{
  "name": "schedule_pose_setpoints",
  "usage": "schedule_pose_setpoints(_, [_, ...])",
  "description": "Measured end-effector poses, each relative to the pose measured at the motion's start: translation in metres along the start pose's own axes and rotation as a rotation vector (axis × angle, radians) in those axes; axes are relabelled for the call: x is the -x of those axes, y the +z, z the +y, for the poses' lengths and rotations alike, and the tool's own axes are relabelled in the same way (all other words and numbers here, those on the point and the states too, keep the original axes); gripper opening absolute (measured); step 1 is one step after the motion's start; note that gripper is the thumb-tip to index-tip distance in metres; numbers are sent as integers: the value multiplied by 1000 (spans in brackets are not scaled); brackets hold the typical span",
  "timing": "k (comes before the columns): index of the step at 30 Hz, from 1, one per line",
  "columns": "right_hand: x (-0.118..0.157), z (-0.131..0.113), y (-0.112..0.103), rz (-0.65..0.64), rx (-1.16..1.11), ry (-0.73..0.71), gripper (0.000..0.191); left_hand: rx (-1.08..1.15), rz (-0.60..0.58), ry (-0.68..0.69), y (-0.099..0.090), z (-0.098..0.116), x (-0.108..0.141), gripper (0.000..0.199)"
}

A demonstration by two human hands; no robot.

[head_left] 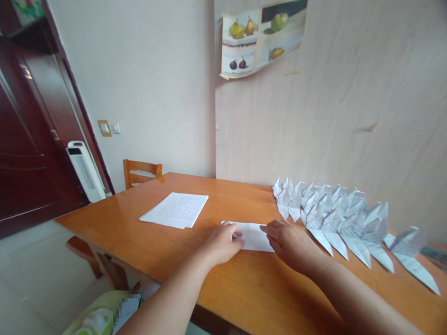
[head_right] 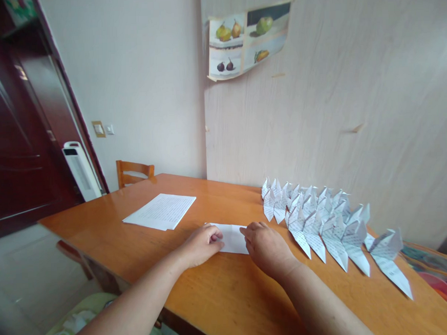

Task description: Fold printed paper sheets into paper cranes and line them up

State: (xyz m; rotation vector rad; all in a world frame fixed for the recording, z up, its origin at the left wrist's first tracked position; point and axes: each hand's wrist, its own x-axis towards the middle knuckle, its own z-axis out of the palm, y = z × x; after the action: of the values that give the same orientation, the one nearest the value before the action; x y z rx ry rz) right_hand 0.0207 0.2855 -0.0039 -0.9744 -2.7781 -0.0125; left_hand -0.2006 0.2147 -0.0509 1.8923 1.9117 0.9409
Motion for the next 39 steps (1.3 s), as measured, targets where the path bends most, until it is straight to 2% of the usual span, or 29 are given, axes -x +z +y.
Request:
schedule_pose_setpoints(4, [11, -22, -14, -113, 20, -65, 38, -30, 0, 0, 0, 4, 1, 18])
schedule_pose_setpoints(10, [18, -33, -11, -208, 27, -98, 35, -68, -4, -9, 0, 5, 1, 26])
schedule_pose_setpoints(19, [17, -26, -11, -188, -15, -77, 35, -83, 0, -15, -1, 8, 2, 28])
schedule_pose_setpoints(27, [19, -26, -17, -293, 82, -30, 43, 17, -25, -26, -2, 2, 2, 30])
schedule_pose_setpoints(34, [21, -6, -29, -372, 71, 72, 43, 80, -71, -10, -7, -5, 2, 25])
schedule_pose_setpoints(39, [24, -1, -42, -424, 55, 106, 35, 91, -90, 12, -11, -9, 3, 20])
